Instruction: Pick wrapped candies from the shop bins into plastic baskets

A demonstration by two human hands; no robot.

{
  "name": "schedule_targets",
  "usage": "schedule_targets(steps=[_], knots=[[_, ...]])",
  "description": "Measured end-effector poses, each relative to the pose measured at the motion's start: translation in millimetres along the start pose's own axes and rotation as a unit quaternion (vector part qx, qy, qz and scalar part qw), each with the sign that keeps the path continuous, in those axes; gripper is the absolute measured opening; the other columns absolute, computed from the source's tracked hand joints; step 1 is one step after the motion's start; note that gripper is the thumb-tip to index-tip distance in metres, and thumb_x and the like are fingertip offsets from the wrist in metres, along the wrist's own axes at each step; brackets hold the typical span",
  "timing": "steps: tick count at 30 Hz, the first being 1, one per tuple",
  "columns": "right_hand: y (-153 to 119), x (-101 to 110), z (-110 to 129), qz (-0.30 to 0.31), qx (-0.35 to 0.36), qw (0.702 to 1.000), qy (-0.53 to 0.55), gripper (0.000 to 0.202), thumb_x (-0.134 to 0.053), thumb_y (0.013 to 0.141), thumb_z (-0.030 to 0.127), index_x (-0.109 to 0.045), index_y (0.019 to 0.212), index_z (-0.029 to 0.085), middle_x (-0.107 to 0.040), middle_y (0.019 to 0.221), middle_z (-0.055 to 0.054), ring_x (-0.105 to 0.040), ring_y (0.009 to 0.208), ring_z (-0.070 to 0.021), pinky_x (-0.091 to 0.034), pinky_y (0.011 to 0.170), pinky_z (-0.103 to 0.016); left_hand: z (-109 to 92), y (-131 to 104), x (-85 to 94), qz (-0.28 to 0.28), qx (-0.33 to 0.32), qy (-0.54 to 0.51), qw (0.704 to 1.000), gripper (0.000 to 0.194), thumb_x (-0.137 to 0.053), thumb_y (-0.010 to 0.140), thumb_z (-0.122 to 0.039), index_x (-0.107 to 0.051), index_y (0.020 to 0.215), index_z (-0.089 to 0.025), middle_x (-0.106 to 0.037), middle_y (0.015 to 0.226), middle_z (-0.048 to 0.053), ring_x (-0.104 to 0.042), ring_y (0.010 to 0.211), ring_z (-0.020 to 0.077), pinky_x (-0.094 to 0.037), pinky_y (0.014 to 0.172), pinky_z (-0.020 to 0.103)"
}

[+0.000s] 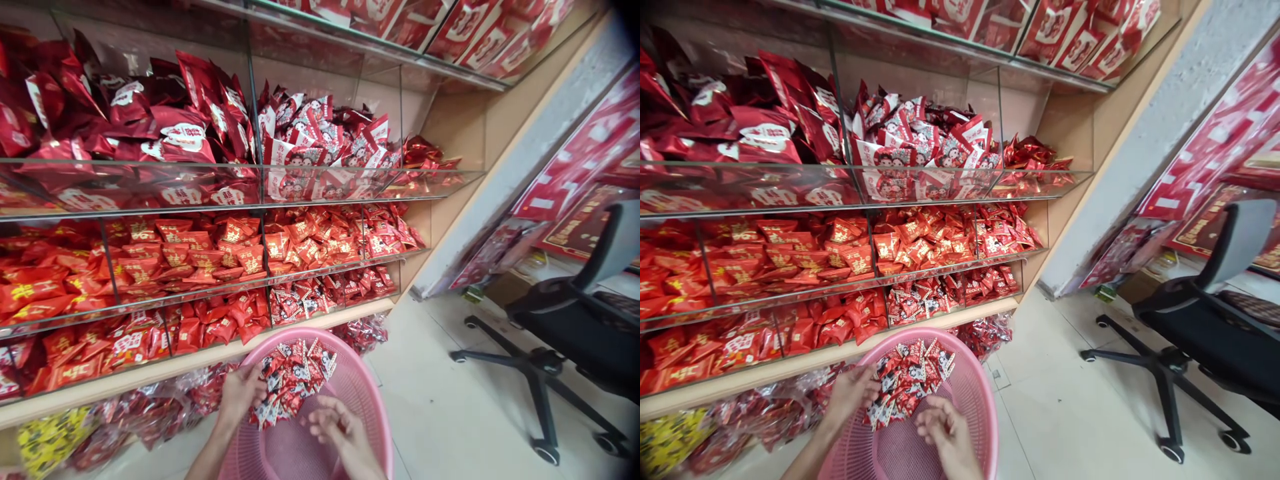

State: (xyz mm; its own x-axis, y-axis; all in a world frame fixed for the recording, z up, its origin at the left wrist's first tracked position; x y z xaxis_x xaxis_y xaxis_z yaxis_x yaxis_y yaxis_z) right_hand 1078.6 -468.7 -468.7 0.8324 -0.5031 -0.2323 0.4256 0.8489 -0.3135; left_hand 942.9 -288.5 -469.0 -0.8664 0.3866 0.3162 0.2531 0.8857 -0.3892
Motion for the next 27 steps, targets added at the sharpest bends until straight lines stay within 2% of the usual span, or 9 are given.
schedule_targets(steps=[3,5,8,11,13,16,21,24,27], knots=[[19.0,-3.9,20.0,-0.002,0.056,0.998,-0.024,0.040,-0.057,0.073,0.049,-0.054,0.096,0.017,-0.064,0.079,-0.006,-0.060,0.066,-0.0159,-0.045,0.060,-0.028,-3.0,-6.6,10.8,-0.013,-0.072,0.106,0.992,0.043,-0.041,0.076,-0.047,-0.060,0.094,-0.013,-0.064,0.052,0.003,-0.059,0.045,0.0174,-0.044,0.043,0.025],[43.0,-6.2,39.6,-0.003,0.115,0.992,-0.054,0.033,-0.055,0.075,0.045,-0.054,0.093,0.017,-0.063,0.077,-0.004,-0.059,0.065,-0.0153,-0.045,0.060,-0.028,-6.7,-9.7,21.3,-0.072,-0.153,0.175,0.970,0.038,-0.038,0.078,-0.042,-0.061,0.096,-0.016,-0.068,0.067,0.004,-0.064,0.062,0.0186,-0.048,0.057,0.026],[90.6,-6.1,75.4,-0.053,0.210,0.967,-0.134,0.023,-0.054,0.075,0.037,-0.055,0.085,0.016,-0.060,0.070,-0.002,-0.056,0.065,-0.0149,-0.045,0.061,-0.028,-5.7,-11.9,35.3,-0.158,-0.250,0.251,0.922,0.038,-0.037,0.079,-0.037,-0.060,0.101,-0.017,-0.066,0.097,0.008,-0.061,0.088,0.0215,-0.046,0.079,0.031],[135.3,-5.8,110.2,-0.131,0.262,0.936,-0.196,0.016,-0.049,0.076,0.031,-0.052,0.082,0.016,-0.058,0.070,-0.002,-0.054,0.063,-0.0146,-0.045,0.061,-0.027,10.1,-13.3,44.0,-0.208,-0.265,0.339,0.879,0.041,-0.038,0.077,-0.036,-0.060,0.106,-0.016,-0.059,0.112,0.010,-0.053,0.102,0.0272,-0.042,0.087,0.041],[154.1,-10.3,130.0,-0.176,0.320,0.881,-0.300,0.015,-0.047,0.077,0.027,-0.052,0.087,0.017,-0.057,0.082,-0.004,-0.054,0.070,-0.0151,-0.044,0.066,-0.028,28.3,-15.0,46.2,-0.197,-0.240,0.353,0.883,0.047,-0.037,0.078,-0.037,-0.054,0.115,-0.014,-0.055,0.117,0.012,-0.051,0.106,0.0277,-0.043,0.086,0.042],[170.5,-24.0,144.6,-0.185,0.383,0.767,-0.480,0.022,-0.045,0.078,0.022,-0.054,0.098,0.020,-0.052,0.100,-0.008,-0.051,0.086,-0.0187,-0.041,0.072,-0.030,55.5,-20.8,45.5,-0.164,-0.225,0.335,0.900,0.052,-0.034,0.079,-0.039,-0.044,0.125,-0.014,-0.052,0.121,0.012,-0.049,0.111,0.0247,-0.043,0.090,0.039],[191.3,-32.7,139.7,-0.179,0.361,0.624,-0.670,0.028,-0.042,0.079,0.013,-0.055,0.103,0.022,-0.052,0.101,-0.010,-0.046,0.090,-0.0237,-0.037,0.071,-0.033,77.2,-27.9,43.3,-0.140,-0.208,0.301,0.920,0.056,-0.032,0.080,-0.042,-0.037,0.129,-0.015,-0.053,0.121,0.010,-0.045,0.118,0.0247,-0.040,0.095,0.040],[200.0,-25.6,135.9,-0.177,0.364,0.592,-0.696,0.025,-0.040,0.080,0.010,-0.056,0.095,0.020,-0.054,0.097,-0.010,-0.045,0.088,-0.0227,-0.036,0.071,-0.032,75.8,-28.0,43.5,-0.126,-0.200,0.286,0.929,0.059,-0.033,0.079,-0.043,-0.037,0.128,-0.012,-0.054,0.121,0.012,-0.048,0.114,0.0251,-0.040,0.096,0.039],[202.9,-14.2,136.6,-0.184,0.389,0.599,-0.675,0.022,-0.037,0.082,0.008,-0.056,0.086,0.019,-0.055,0.093,-0.009,-0.045,0.086,-0.0207,-0.036,0.075,-0.031,69.3,-29.0,44.7,-0.131,-0.206,0.270,0.931,0.058,-0.036,0.077,-0.042,-0.038,0.128,-0.014,-0.057,0.117,0.010,-0.051,0.112,0.0247,-0.041,0.094,0.039]])
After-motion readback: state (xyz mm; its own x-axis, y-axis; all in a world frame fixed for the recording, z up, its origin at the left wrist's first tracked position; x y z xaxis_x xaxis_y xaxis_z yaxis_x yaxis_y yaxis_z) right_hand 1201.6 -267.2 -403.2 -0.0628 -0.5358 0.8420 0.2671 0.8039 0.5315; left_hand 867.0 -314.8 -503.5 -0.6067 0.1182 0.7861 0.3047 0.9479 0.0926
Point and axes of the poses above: each hand's wrist, its own y-axis towards the middle knuckle, its own x-axis out of the back of the hand, z = x × y, the point moved 3 cm from there along y, towards the middle knuckle
